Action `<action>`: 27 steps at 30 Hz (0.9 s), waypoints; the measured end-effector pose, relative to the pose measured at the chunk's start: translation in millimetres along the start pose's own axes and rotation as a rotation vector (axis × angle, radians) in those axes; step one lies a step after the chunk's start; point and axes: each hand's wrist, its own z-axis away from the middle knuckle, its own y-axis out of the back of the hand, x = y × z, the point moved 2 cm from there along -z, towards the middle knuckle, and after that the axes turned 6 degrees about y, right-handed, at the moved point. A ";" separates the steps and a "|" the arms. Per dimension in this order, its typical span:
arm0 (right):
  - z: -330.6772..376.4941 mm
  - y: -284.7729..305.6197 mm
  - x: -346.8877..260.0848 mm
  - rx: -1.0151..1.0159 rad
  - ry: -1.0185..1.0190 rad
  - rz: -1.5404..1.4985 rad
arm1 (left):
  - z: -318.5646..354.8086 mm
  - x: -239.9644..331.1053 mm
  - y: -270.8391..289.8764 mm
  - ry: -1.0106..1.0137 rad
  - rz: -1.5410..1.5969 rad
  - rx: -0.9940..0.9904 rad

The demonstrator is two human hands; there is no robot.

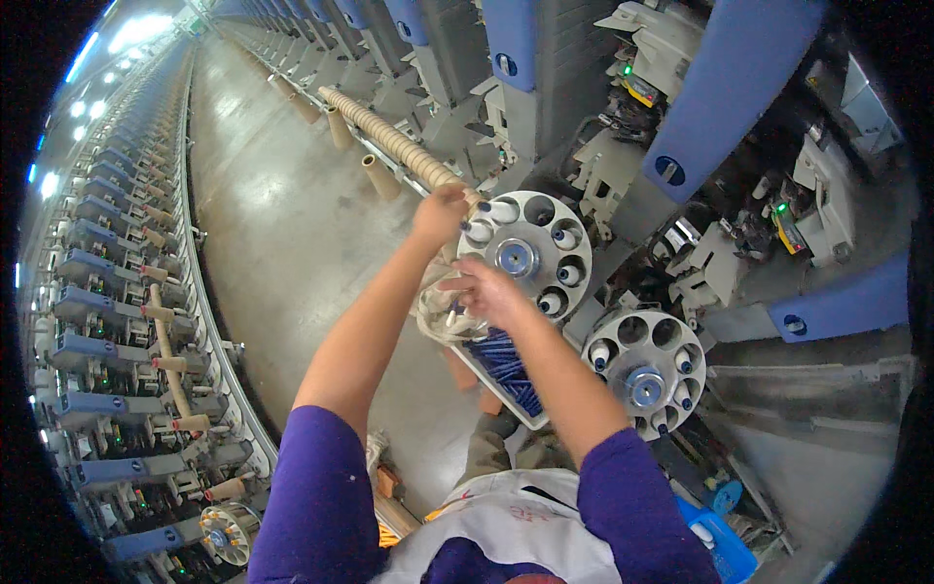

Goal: The person walks between rows of textile machines, adjusts spindles and threads, and loads white bobbins into a rotating carousel. They handle cardboard tubes and use a yellow tool to assist with threading and machine adjustments.

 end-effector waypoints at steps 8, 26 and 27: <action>43.1 38.1 -90.2 0.603 0.759 1.736 | 125.2 -50.0 3.9 0.253 0.082 -0.089; 321.9 112.4 112.7 0.682 0.670 1.578 | 271.7 -51.1 44.9 0.148 -0.374 -0.029; 345.1 118.3 135.7 0.857 0.821 1.483 | 258.4 -34.1 40.9 -0.033 -0.376 -0.004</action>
